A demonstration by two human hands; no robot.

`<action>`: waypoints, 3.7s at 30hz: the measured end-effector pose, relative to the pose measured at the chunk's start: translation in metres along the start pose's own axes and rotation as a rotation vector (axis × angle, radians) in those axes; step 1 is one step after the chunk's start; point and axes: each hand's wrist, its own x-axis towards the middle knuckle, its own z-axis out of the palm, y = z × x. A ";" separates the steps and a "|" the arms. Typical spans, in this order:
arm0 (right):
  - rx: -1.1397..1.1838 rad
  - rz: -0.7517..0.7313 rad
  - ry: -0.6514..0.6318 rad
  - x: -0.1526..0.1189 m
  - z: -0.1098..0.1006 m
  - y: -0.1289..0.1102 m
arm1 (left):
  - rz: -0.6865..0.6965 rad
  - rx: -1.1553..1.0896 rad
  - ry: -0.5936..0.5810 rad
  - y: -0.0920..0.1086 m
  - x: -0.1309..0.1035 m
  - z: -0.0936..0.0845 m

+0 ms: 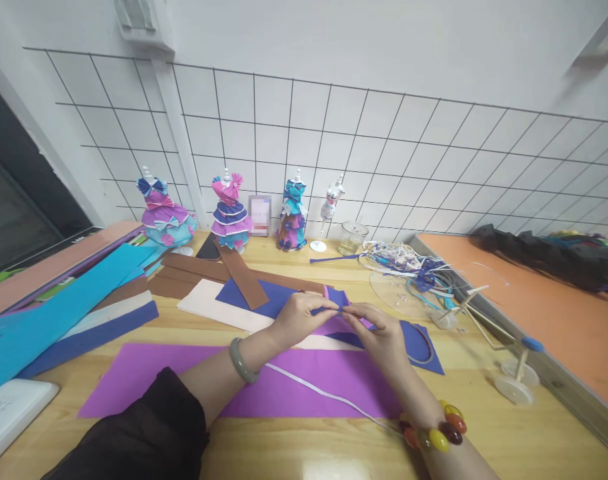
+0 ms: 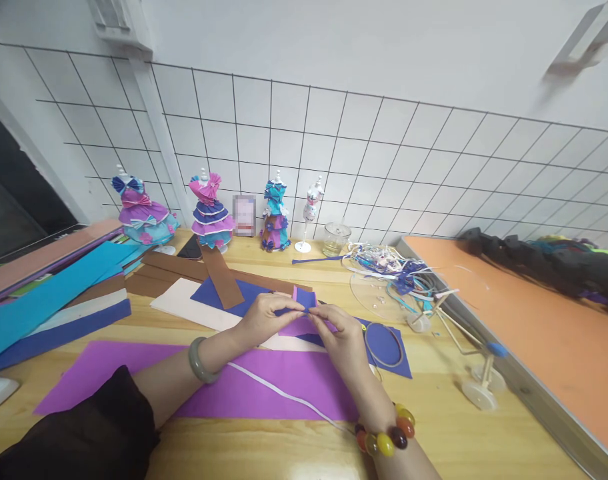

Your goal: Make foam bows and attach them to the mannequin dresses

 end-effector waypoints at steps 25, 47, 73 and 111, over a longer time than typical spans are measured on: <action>0.061 0.007 -0.117 -0.002 0.004 -0.004 | -0.616 -0.769 0.037 0.003 0.009 0.000; 0.027 -0.003 -0.126 -0.002 0.005 0.001 | -0.643 -0.724 0.065 0.002 0.010 0.000; 0.041 0.104 -0.037 0.002 -0.003 0.000 | -0.219 -0.321 -0.157 0.007 0.007 -0.006; 0.289 0.360 0.029 0.003 -0.003 -0.002 | -0.300 -0.282 0.011 0.008 0.006 0.000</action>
